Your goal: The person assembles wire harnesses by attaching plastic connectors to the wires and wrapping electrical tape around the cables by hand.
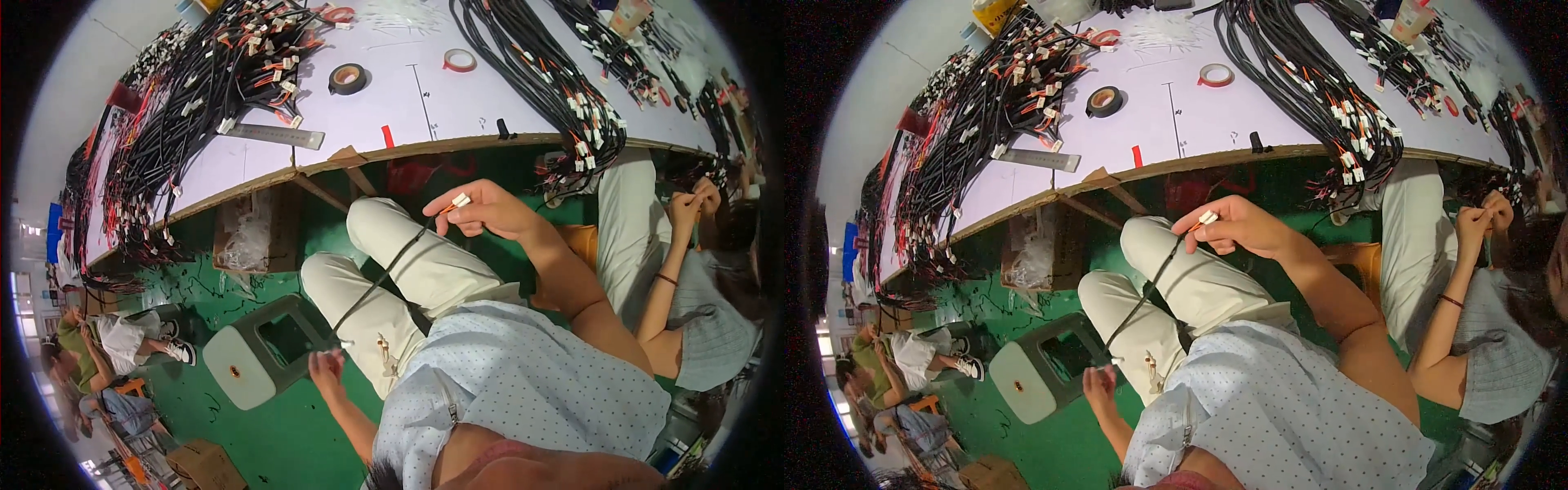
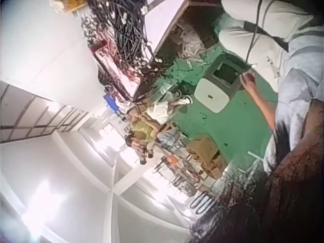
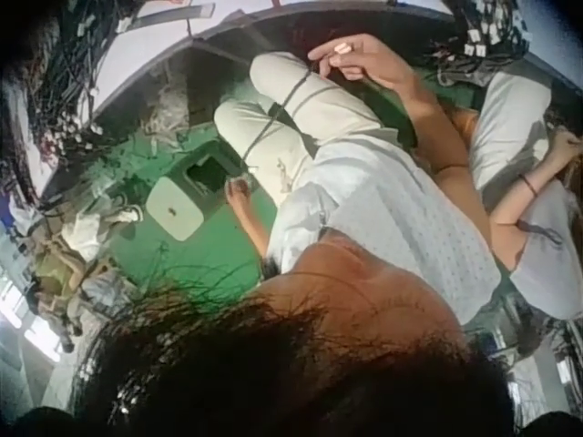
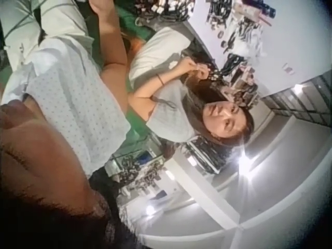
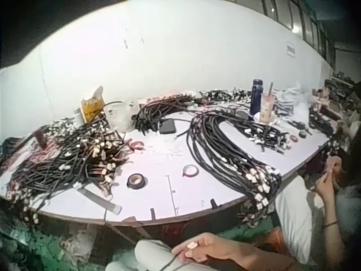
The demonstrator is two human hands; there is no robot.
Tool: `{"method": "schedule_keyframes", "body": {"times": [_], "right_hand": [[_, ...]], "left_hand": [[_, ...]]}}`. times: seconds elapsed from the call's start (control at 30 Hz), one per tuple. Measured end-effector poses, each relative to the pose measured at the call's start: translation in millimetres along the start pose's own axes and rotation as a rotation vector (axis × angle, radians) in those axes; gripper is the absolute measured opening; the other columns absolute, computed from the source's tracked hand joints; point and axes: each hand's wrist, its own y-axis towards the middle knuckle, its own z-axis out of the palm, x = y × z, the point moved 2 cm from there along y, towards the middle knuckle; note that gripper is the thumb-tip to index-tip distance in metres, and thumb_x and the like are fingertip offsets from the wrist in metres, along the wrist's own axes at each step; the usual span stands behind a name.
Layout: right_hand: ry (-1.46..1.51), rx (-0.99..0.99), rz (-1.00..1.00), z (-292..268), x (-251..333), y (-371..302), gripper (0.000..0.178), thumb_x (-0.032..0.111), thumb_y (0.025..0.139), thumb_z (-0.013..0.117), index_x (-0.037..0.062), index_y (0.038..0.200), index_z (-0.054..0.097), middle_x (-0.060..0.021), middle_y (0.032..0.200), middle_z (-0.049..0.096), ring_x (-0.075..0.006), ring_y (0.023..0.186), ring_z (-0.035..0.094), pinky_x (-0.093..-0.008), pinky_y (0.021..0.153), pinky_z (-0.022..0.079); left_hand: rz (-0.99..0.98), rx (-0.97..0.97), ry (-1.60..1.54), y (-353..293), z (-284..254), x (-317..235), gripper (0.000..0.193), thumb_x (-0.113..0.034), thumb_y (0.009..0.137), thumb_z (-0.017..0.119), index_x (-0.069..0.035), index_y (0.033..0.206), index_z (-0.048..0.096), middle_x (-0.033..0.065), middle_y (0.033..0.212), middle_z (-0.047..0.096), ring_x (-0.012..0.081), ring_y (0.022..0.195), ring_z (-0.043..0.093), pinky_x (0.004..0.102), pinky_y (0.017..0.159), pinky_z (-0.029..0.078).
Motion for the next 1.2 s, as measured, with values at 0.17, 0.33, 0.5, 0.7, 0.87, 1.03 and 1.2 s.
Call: {"method": "schedule_keyframes", "body": {"times": [0.17,0.33,0.5,0.7,0.87,1.03,1.2], "right_hand": [[-0.134,-0.048,0.026,6,3,0,0.030,0.002,0.088,0.056,-0.0078,0.117,0.059,-0.0117,0.087,0.067,-0.0025,0.057,0.039,-0.0173,0.049,0.032],[-0.210,-0.074,0.036,14,6,1,0.028,0.005,0.090,0.055,-0.0046,0.116,0.062,-0.0069,0.085,0.066,-0.0012,0.055,0.034,-0.0172,0.046,0.027],[-0.236,-0.060,0.006,18,5,-11,0.029,0.006,0.088,0.057,-0.0035,0.115,0.062,-0.0051,0.087,0.067,-0.0010,0.055,0.036,-0.0172,0.047,0.028],[-0.510,0.023,-0.090,10,2,-20,0.028,0.012,0.089,0.057,0.0021,0.114,0.064,-0.0011,0.092,0.067,-0.0063,0.072,0.054,-0.0230,0.065,0.045],[-0.948,-0.028,-0.168,18,-9,-7,0.025,0.023,0.088,0.062,0.0051,0.105,0.068,-0.0091,0.096,0.069,-0.0212,0.090,0.064,-0.0315,0.078,0.049],[-1.150,0.045,-0.259,33,-21,1,0.018,0.020,0.080,0.065,0.0072,0.091,0.072,-0.0104,0.087,0.068,-0.0267,0.080,0.059,-0.0368,0.073,0.048],[-1.178,0.048,-0.337,34,-35,1,0.017,0.020,0.078,0.067,0.0084,0.090,0.072,-0.0098,0.082,0.065,-0.0273,0.083,0.060,-0.0373,0.073,0.049]], "left_hand": [[0.272,0.147,0.635,-19,37,-51,0.021,-0.015,0.093,0.059,0.001,0.106,0.062,0.0066,0.077,0.064,0.0103,0.057,0.055,0.0222,0.050,0.043],[0.983,0.374,0.667,-54,171,-123,0.023,-0.007,0.087,0.065,-0.001,0.110,0.062,0.0065,0.096,0.064,0.0130,0.083,0.059,0.0246,0.074,0.046],[1.117,0.811,0.657,-105,281,-124,0.018,-0.007,0.086,0.066,0.000,0.103,0.065,0.0122,0.093,0.066,0.0245,0.085,0.062,0.0300,0.076,0.048],[0.992,0.945,0.659,-115,282,-115,0.010,-0.006,0.088,0.062,0.000,0.096,0.065,0.0107,0.073,0.055,0.0215,0.064,0.053,0.0311,0.059,0.041],[1.118,0.889,0.679,-116,272,-116,0.007,-0.006,0.083,0.066,-0.002,0.088,0.065,0.0094,0.067,0.053,0.0232,0.061,0.049,0.0333,0.056,0.039],[1.204,0.882,0.732,-120,271,-119,0.006,-0.005,0.079,0.067,-0.003,0.084,0.065,0.0093,0.068,0.057,0.0237,0.061,0.051,0.0335,0.056,0.041],[0.946,0.982,0.759,-115,264,-116,0.007,-0.007,0.077,0.067,0.000,0.075,0.065,0.0097,0.068,0.061,0.0210,0.059,0.055,0.0317,0.055,0.042]]}}
